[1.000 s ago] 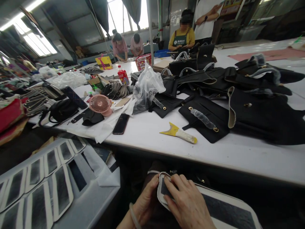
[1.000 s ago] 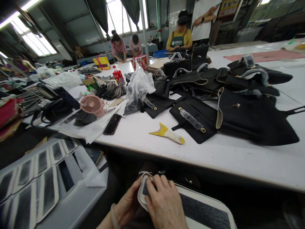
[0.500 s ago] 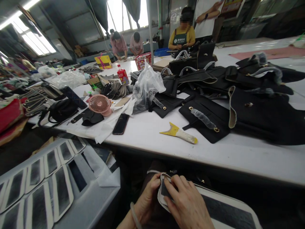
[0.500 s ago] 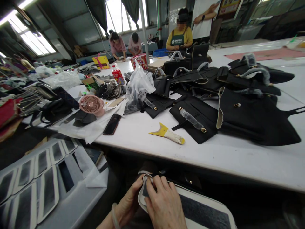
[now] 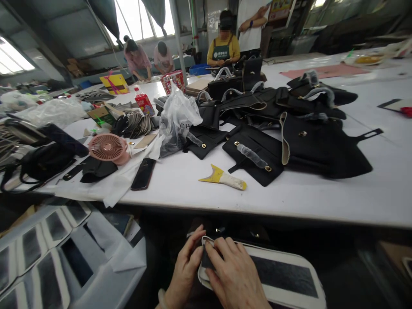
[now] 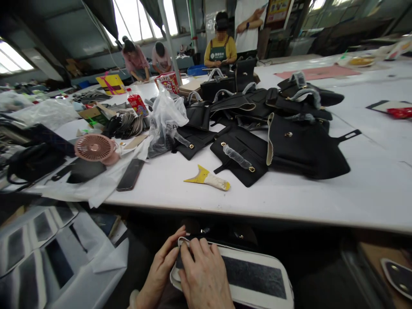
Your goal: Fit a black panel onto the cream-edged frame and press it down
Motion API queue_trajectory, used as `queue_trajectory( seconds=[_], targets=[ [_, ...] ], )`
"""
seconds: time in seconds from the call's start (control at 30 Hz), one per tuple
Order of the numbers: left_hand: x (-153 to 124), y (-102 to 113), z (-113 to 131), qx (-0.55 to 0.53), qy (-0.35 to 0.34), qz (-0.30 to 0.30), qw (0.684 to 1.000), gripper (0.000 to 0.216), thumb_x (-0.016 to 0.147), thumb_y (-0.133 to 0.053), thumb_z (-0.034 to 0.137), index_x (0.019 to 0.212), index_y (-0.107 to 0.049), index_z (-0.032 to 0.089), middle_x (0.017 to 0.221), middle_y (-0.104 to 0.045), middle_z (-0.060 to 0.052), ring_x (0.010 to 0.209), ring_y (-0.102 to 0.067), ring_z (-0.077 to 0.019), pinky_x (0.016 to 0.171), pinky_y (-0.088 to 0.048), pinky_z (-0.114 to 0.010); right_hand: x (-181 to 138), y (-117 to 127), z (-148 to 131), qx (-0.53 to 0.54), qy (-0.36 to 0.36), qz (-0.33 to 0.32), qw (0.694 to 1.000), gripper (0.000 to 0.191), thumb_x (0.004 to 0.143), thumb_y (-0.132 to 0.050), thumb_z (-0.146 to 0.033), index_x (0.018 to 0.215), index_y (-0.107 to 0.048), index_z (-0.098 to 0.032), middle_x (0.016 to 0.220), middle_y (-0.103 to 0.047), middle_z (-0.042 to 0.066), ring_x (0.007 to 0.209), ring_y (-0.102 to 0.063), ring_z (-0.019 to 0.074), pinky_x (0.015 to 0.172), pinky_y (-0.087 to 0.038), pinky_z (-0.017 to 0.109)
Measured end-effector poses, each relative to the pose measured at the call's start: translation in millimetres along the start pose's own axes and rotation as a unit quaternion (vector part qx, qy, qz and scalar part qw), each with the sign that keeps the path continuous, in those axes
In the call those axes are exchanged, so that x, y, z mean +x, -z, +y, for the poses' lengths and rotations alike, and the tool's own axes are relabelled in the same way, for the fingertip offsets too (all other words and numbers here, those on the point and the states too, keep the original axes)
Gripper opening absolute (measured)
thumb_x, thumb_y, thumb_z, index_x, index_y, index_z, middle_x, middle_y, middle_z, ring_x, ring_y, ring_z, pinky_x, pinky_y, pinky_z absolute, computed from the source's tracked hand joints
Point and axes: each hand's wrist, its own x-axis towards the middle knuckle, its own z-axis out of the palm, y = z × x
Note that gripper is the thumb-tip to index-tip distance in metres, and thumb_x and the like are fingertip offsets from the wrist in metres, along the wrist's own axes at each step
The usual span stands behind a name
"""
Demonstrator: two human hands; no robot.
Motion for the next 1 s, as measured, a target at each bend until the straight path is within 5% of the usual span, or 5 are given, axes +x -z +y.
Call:
queue_trajectory(
  seconds=[0.33, 0.5, 0.67, 0.83, 1.0],
  targets=[
    [5, 5, 16, 0.000, -0.002, -0.092, 0.996, 0.047, 0.094, -0.051, 0.047, 0.137, -0.049, 0.028, 0.144, -0.051, -0.006, 0.136, -0.043, -0.0256, 0.117, -0.030, -0.040, -10, 11, -14, 0.235, -0.201, 0.021, 0.951, 0.033, 0.070, -0.055, -0.007, 0.098, -0.051, -0.024, 0.089, -0.064, 0.000, 0.082, -0.060, 0.0200, 0.075, -0.047, 0.033],
    [8, 8, 17, -0.023, -0.004, -0.117, 0.993, 0.052, 0.096, -0.047, 0.042, 0.145, -0.038, 0.028, 0.151, -0.042, -0.008, 0.139, -0.039, -0.0261, 0.117, -0.029, -0.043, -17, 41, 20, 0.179, -0.136, 0.106, 0.969, 0.017, 0.089, -0.055, -0.018, 0.103, -0.060, -0.024, 0.098, -0.066, 0.004, 0.093, -0.058, 0.0218, 0.084, -0.043, 0.037],
    [16, 14, 33, 0.183, -0.134, -0.085, 0.970, 0.046, 0.095, -0.048, 0.029, 0.141, -0.043, 0.031, 0.156, -0.031, -0.006, 0.144, -0.028, -0.0275, 0.119, -0.021, -0.051, -5, 77, 80, 0.147, -0.191, -0.065, 0.968, 0.015, 0.085, -0.063, -0.024, 0.098, -0.072, -0.021, 0.098, -0.070, 0.006, 0.097, -0.058, 0.0268, 0.089, -0.038, 0.044],
    [20, 3, 69, 0.439, -0.364, -0.109, 0.814, 0.053, 0.080, -0.045, 0.003, 0.120, -0.063, 0.033, 0.139, -0.050, -0.004, 0.131, -0.043, -0.0283, 0.114, -0.027, -0.058, -27, 86, 138, 0.403, -0.403, -0.043, 0.820, 0.028, 0.075, -0.073, -0.044, 0.090, -0.075, -0.021, 0.093, -0.072, 0.004, 0.094, -0.059, 0.0239, 0.085, -0.040, 0.035],
    [16, -34, 104, 0.490, -0.447, -0.238, 0.709, 0.052, 0.077, -0.047, 0.003, 0.119, -0.062, 0.028, 0.123, -0.065, -0.003, 0.109, -0.060, -0.0227, 0.092, -0.050, -0.036, -86, 48, 154, 0.530, -0.530, 0.037, 0.661, 0.050, 0.074, -0.067, -0.063, 0.081, -0.073, -0.014, 0.079, -0.072, 0.009, 0.074, -0.062, 0.0220, 0.067, -0.043, 0.034]
  ],
)
